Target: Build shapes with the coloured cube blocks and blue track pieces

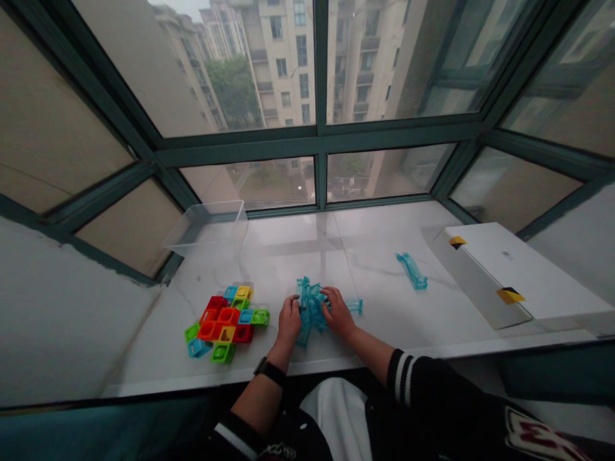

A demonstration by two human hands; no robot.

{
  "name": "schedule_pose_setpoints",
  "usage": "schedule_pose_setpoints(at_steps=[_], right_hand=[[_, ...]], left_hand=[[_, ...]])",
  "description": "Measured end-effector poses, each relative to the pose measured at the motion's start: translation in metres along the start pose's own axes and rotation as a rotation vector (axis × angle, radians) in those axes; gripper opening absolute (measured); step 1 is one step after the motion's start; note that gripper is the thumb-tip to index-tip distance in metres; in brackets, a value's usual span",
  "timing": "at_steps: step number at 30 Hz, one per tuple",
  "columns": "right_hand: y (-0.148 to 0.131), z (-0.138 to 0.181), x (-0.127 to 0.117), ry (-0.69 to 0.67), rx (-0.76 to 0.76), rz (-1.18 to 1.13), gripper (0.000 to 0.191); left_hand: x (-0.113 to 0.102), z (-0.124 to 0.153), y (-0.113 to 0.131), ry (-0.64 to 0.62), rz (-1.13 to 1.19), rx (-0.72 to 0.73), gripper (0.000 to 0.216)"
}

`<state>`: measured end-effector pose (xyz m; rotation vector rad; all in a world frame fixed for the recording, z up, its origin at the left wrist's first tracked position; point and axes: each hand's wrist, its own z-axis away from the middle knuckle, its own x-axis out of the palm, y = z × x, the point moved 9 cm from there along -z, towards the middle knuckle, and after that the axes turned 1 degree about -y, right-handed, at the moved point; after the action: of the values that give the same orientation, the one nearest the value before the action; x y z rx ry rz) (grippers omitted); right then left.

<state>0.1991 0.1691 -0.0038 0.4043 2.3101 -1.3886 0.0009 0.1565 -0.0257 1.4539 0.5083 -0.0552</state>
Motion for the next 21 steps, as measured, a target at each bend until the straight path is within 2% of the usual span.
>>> schedule_pose_setpoints(at_steps=[5, 9, 16, 21], right_hand=[[0.003, 0.002, 0.001, -0.016, 0.010, -0.019, 0.040], [0.000, 0.001, -0.002, -0.006, 0.002, -0.012, 0.038], [-0.010, -0.002, -0.005, -0.011, -0.009, -0.009, 0.030], [-0.015, -0.003, -0.002, -0.032, -0.034, -0.029, 0.031]], left_hand=[[-0.002, 0.006, 0.011, -0.039, -0.005, 0.010, 0.033], [-0.010, 0.010, 0.022, -0.013, -0.033, 0.022, 0.025], [-0.015, 0.012, 0.047, 0.046, -0.078, 0.236, 0.026], [-0.004, 0.014, 0.051, -0.013, -0.076, 0.287, 0.018]])
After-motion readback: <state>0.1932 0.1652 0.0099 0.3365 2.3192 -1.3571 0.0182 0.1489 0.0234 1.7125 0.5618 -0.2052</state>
